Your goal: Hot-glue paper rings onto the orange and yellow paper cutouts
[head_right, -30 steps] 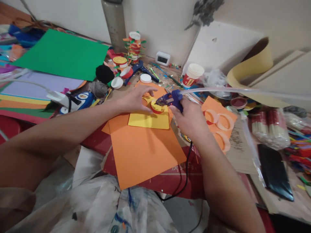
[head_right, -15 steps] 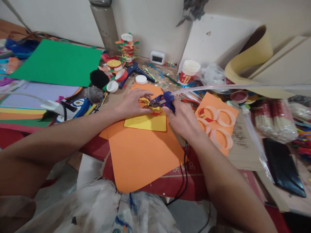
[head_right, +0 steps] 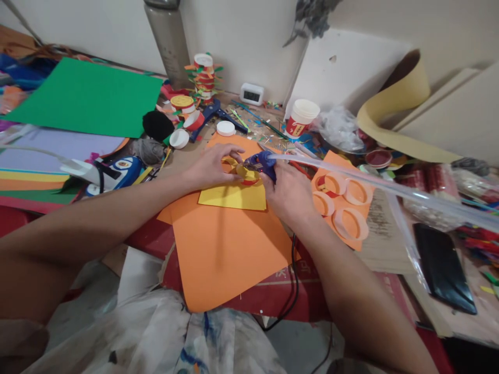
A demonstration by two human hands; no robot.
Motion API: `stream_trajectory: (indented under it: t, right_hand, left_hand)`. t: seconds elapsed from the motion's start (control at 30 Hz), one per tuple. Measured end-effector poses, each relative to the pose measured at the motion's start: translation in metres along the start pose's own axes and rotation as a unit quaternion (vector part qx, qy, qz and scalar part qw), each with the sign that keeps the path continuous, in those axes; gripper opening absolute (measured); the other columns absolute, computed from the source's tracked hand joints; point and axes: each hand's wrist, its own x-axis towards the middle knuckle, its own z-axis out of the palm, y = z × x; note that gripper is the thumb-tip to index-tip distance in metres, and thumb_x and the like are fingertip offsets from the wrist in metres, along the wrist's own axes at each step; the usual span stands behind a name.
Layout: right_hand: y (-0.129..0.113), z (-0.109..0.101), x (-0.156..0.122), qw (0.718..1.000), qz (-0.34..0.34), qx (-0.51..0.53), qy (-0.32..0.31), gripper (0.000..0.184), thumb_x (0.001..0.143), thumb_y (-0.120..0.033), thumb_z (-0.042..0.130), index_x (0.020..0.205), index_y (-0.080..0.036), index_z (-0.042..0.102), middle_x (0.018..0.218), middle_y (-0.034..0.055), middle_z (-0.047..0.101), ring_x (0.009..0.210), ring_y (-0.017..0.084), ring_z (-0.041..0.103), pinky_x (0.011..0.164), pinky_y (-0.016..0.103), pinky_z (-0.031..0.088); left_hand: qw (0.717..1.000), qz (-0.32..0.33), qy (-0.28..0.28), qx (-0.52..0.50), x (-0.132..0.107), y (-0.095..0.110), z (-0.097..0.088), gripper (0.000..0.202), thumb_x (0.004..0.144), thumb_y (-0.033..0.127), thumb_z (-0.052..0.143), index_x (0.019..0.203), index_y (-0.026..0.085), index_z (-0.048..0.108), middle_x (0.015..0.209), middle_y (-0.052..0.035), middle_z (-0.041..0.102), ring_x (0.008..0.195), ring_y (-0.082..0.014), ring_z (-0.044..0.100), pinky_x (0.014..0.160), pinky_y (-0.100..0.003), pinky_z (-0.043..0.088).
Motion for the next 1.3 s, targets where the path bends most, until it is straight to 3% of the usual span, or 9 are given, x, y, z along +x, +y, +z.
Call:
stream_trajectory:
  t: [0.13, 0.27, 0.53, 0.8, 1.03, 1.17, 1.3]
  right_hand:
    - [0.001, 0.000, 0.001, 0.998, 0.030, 0.040, -0.023, 0.039, 0.101, -0.045, 0.053, 0.113, -0.016, 0.076, 0.101, 0.0207, 0.083, 0.092, 0.038, 0.074, 0.075, 0.043, 0.052]
    - [0.002, -0.001, 0.001, 0.997, 0.033, 0.071, -0.019, 0.043, 0.101, -0.046, 0.053, 0.121, -0.017, 0.076, 0.108, 0.0197, 0.084, 0.098, 0.037, 0.076, 0.082, 0.045, 0.055]
    - [0.001, -0.001, -0.004, 0.999, -0.035, -0.016, -0.001, 0.045, 0.105, -0.042, 0.051, 0.130, -0.012, 0.074, 0.122, 0.0261, 0.081, 0.115, 0.042, 0.076, 0.098, 0.053, 0.058]
    - [0.003, -0.011, -0.008, 0.992, -0.021, -0.118, 0.022, 0.033, 0.106, -0.041, 0.052, 0.108, -0.016, 0.074, 0.106, 0.0222, 0.080, 0.100, 0.038, 0.075, 0.086, 0.048, 0.057]
    - [0.011, 0.000, -0.002, 0.996, -0.065, -0.046, 0.027, 0.038, 0.104, -0.043, 0.052, 0.116, -0.015, 0.074, 0.109, 0.0223, 0.082, 0.106, 0.040, 0.076, 0.092, 0.050, 0.059]
    - [0.012, -0.004, -0.001, 0.996, -0.046, -0.079, 0.021, 0.036, 0.104, -0.041, 0.052, 0.117, -0.015, 0.074, 0.114, 0.0234, 0.081, 0.108, 0.040, 0.075, 0.092, 0.051, 0.057]
    - [0.012, -0.014, -0.003, 0.991, -0.014, -0.129, 0.009, 0.034, 0.104, -0.043, 0.052, 0.108, -0.017, 0.073, 0.105, 0.0228, 0.080, 0.097, 0.039, 0.074, 0.085, 0.049, 0.054]
  left_hand:
    - [1.000, -0.001, -0.003, -0.005, 0.001, 0.000, 0.001, 0.072, 0.078, 0.042, 0.089, 0.144, 0.024, 0.067, 0.136, -0.0093, 0.081, 0.130, -0.0287, 0.074, 0.114, -0.044, 0.054]
    - [1.000, -0.001, 0.001, 0.004, 0.002, 0.000, 0.002, 0.073, 0.078, 0.047, 0.091, 0.143, 0.024, 0.067, 0.136, -0.0093, 0.081, 0.131, -0.0288, 0.074, 0.115, -0.045, 0.054]
    - [1.000, -0.008, -0.012, 0.005, 0.003, 0.004, 0.002, 0.073, 0.078, 0.044, 0.093, 0.143, 0.023, 0.068, 0.136, -0.0089, 0.082, 0.133, -0.0294, 0.072, 0.115, -0.046, 0.049]
    - [0.998, -0.043, -0.044, 0.020, 0.000, 0.017, -0.003, 0.074, 0.081, 0.042, 0.092, 0.148, 0.025, 0.065, 0.136, -0.0072, 0.082, 0.143, -0.0352, 0.063, 0.116, -0.049, 0.039]
    - [0.997, -0.032, -0.062, 0.045, 0.002, 0.014, -0.001, 0.084, 0.077, 0.048, 0.095, 0.152, 0.024, 0.064, 0.154, -0.0100, 0.072, 0.147, -0.0361, 0.057, 0.115, -0.047, 0.035]
    - [0.996, -0.027, -0.059, 0.066, 0.006, 0.008, 0.004, 0.088, 0.075, 0.050, 0.095, 0.152, 0.024, 0.063, 0.155, -0.0103, 0.072, 0.146, -0.0368, 0.055, 0.115, -0.046, 0.034]
    - [0.994, -0.027, -0.072, 0.083, 0.007, 0.007, 0.005, 0.090, 0.075, 0.050, 0.096, 0.154, 0.022, 0.062, 0.157, -0.0107, 0.070, 0.147, -0.0376, 0.055, 0.117, -0.047, 0.035]
